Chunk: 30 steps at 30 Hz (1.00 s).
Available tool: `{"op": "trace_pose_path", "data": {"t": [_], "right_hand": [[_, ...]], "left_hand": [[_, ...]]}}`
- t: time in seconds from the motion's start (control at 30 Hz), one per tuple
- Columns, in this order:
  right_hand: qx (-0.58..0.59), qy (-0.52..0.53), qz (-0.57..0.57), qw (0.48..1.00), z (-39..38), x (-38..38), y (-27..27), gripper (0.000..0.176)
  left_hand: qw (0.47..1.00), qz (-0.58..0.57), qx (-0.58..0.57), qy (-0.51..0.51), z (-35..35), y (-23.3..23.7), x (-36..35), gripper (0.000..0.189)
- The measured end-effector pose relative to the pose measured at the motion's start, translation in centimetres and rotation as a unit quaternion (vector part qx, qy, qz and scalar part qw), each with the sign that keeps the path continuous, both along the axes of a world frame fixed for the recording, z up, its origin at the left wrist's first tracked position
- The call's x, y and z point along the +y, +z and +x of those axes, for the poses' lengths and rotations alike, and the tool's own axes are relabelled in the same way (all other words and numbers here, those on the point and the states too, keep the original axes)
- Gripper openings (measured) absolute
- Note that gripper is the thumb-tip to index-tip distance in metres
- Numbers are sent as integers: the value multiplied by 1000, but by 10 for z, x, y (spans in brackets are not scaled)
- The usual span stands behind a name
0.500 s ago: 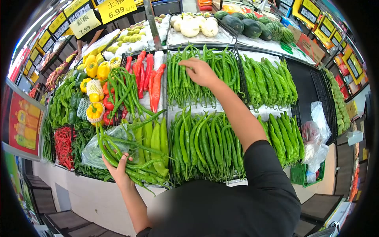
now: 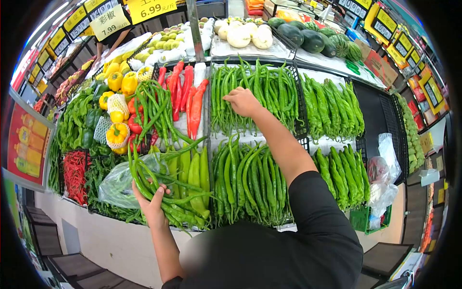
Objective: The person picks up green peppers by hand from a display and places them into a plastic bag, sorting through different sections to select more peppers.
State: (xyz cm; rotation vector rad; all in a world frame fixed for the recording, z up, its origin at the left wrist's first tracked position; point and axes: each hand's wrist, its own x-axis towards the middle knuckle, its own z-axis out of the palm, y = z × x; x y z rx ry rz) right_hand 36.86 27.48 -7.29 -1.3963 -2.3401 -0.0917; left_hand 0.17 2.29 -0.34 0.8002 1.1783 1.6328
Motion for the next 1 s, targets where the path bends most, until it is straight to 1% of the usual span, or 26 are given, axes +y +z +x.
{"op": "trace_pose_path", "data": {"t": [0.03,0.13,0.17,0.27,0.3,0.4,0.5,0.6,0.67,0.7,0.8,0.87,0.9,1.0], "right_hand": [[2,6,-2,1000,1,-2,1,36],[-31,-9,-72,997,0,-16,14,37],[5,8,-89,996,1,-17,13,41],[62,-12,-98,993,-1,-30,30,44],[48,-17,-113,992,0,-31,33,48],[53,15,-112,992,0,-38,37,45],[156,37,-198,967,-25,-93,83,45],[261,149,-224,927,-45,-143,82,44],[253,188,-270,910,-53,-180,84,43],[249,211,-294,898,-60,-196,83,43],[290,260,-326,862,-82,-236,75,41],[360,272,-319,833,-98,-263,69,41],[372,277,-329,823,-104,-271,62,42],[285,257,-358,851,-113,-283,48,46]], "left_hand": [[1000,4,2,-8,2,1,1,81],[1000,14,0,-20,8,8,1,81],[1000,16,-1,-22,10,10,0,81],[999,21,-1,-32,14,14,-5,82],[999,25,-2,-32,15,14,-7,82],[999,39,-2,-36,15,15,-15,80],[998,57,2,-30,13,22,-24,78],[997,75,-6,-25,17,36,-28,76],[995,95,-27,-32,20,40,-30,76],[995,78,-43,-32,25,43,-32,75],[991,92,-65,-66,42,48,-35,75],[989,101,-72,-85,50,43,-36,71],[987,99,-77,-96,53,42,-37,70],[985,104,-79,-114,70,47,-46,65]]}}
